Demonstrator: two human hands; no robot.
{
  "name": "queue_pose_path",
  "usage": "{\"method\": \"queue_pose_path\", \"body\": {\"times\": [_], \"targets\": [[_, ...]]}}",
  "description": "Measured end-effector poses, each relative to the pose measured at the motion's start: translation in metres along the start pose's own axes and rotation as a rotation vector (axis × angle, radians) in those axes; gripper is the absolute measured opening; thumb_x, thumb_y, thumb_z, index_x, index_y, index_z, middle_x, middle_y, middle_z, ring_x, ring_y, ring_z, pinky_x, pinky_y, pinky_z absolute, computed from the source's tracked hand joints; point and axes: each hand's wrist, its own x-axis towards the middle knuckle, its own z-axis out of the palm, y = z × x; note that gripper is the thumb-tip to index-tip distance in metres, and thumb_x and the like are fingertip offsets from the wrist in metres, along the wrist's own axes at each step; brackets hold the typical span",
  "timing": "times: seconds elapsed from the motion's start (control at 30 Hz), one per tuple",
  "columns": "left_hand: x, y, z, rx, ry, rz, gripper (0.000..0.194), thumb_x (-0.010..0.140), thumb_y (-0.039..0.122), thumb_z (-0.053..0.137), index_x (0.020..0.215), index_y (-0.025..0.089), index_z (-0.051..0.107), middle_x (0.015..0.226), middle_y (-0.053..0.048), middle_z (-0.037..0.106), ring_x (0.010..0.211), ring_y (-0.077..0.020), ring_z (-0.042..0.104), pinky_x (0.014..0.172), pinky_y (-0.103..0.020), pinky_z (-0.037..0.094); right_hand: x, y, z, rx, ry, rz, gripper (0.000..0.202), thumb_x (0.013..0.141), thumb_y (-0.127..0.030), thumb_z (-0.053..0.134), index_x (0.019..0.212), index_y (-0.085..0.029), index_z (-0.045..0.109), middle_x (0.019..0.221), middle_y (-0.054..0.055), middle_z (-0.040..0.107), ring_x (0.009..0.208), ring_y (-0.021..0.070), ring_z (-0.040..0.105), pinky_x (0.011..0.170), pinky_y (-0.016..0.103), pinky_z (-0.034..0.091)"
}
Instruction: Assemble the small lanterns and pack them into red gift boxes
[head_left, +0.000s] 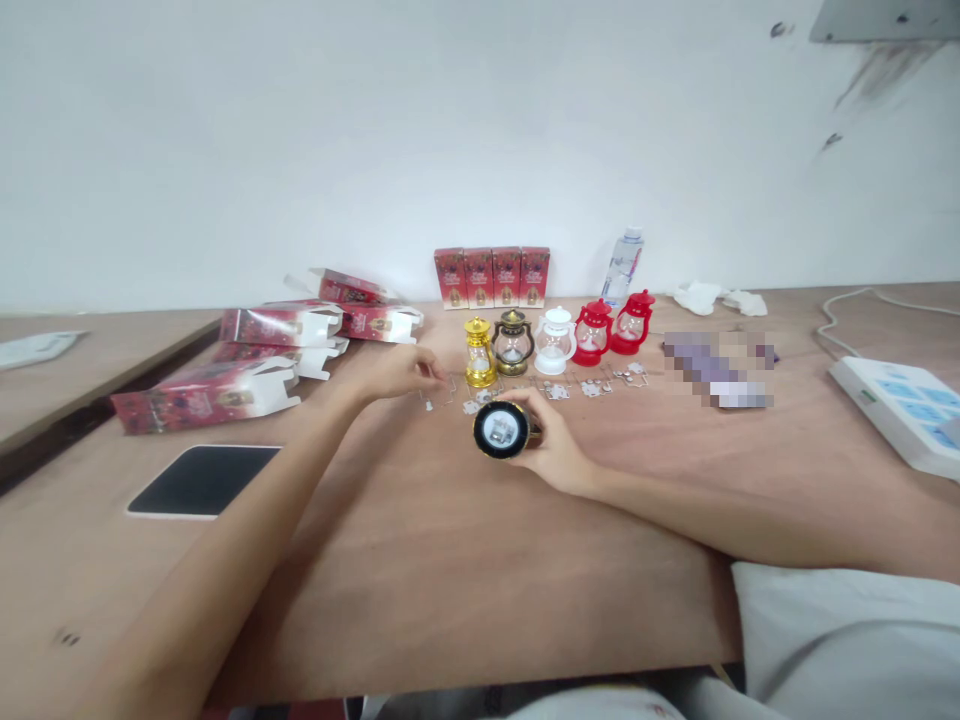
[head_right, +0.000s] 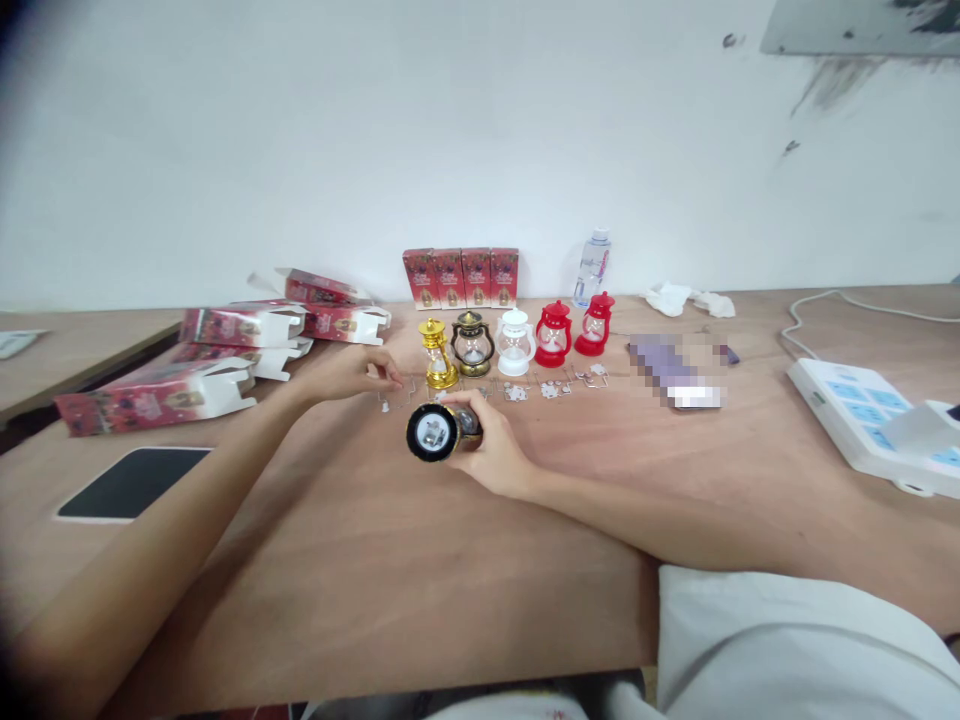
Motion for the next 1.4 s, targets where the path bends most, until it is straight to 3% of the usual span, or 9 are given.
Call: {"method": "queue_pose_path", "body": {"times": [0.1, 0.23, 0.33, 0.4, 0.57, 0.83, 1.4], "targets": [[-0.006, 0.015, -0.008, -0.07, 0.197, 0.106, 0.024, 0.075, 0.038, 0.063, 0.077, 0.015, 0.07, 0.08, -0.004, 0.07, 0.072, -0.0154, 0.059, 0.066, -0.025, 0.043, 0.0, 0.001, 0.0, 0.009, 0.004, 0.008, 0.054, 0.063, -0.013, 0.073, 0.11, -0.025, 0.05, 0.111, 0.003, 0.061, 0.104, 0.0222, 0.06, 0.087, 0.035, 0.048], [-0.033, 0.061, -0.006, -0.089, 0.493, 0.387, 0.015, 0.08, 0.031, 0.063, 0.079, 0.017, 0.069, 0.084, -0.004, 0.068, 0.082, -0.017, 0.06, 0.077, -0.029, 0.046, 0.001, 0.002, 0.0, 0.029, 0.018, 0.003, 0.054, 0.062, -0.013, 0.073, 0.109, -0.026, 0.049, 0.111, 0.002, 0.062, 0.106, 0.0225, 0.059, 0.089, 0.036, 0.047], [-0.058, 0.091, 0.007, -0.002, 0.503, 0.587, 0.008, 0.083, 0.025, 0.063, 0.084, 0.019, 0.067, 0.088, -0.004, 0.066, 0.083, -0.0155, 0.06, 0.075, -0.028, 0.047, 0.001, 0.002, 0.002, 0.045, 0.028, 0.006, 0.054, 0.062, -0.015, 0.074, 0.109, -0.026, 0.049, 0.112, 0.003, 0.061, 0.106, 0.0226, 0.059, 0.088, 0.036, 0.048], [-0.068, 0.099, 0.018, 0.036, 0.538, 0.656, 0.003, 0.083, 0.022, 0.064, 0.084, 0.019, 0.066, 0.086, -0.003, 0.066, 0.079, -0.0144, 0.06, 0.071, -0.028, 0.047, 0.001, 0.001, 0.003, 0.075, 0.022, 0.021, 0.054, 0.062, -0.015, 0.074, 0.109, -0.025, 0.049, 0.112, 0.002, 0.061, 0.104, 0.022, 0.06, 0.086, 0.035, 0.049], [-0.069, 0.091, 0.036, 0.136, 0.603, 0.675, 0.003, 0.084, 0.023, 0.063, 0.085, 0.02, 0.066, 0.084, -0.004, 0.068, 0.077, -0.0153, 0.059, 0.069, -0.031, 0.044, 0.002, -0.004, 0.002, 0.096, 0.016, 0.029, 0.051, 0.062, -0.014, 0.074, 0.105, -0.025, 0.05, 0.108, 0.002, 0.063, 0.101, 0.0212, 0.061, 0.087, 0.036, 0.048], [-0.064, 0.085, 0.046, 0.191, 0.664, 0.683, 0.004, 0.086, 0.024, 0.061, 0.087, 0.022, 0.065, 0.085, -0.002, 0.069, 0.079, -0.0144, 0.058, 0.071, -0.031, 0.041, 0.002, -0.004, 0.0, 0.062, 0.005, 0.047, 0.053, 0.061, -0.014, 0.074, 0.107, -0.025, 0.05, 0.108, 0.001, 0.062, 0.099, 0.0208, 0.061, 0.084, 0.034, 0.049], [-0.07, 0.088, 0.042, 0.135, 0.538, 0.6, 0.015, 0.09, 0.027, 0.056, 0.086, 0.024, 0.071, 0.091, -0.005, 0.064, 0.082, -0.0161, 0.055, 0.07, -0.03, 0.041, 0.002, -0.003, 0.0, 0.049, 0.007, 0.003, 0.05, 0.063, -0.018, 0.075, 0.107, -0.024, 0.051, 0.107, 0.002, 0.061, 0.098, 0.0204, 0.061, 0.086, 0.034, 0.048]]}}
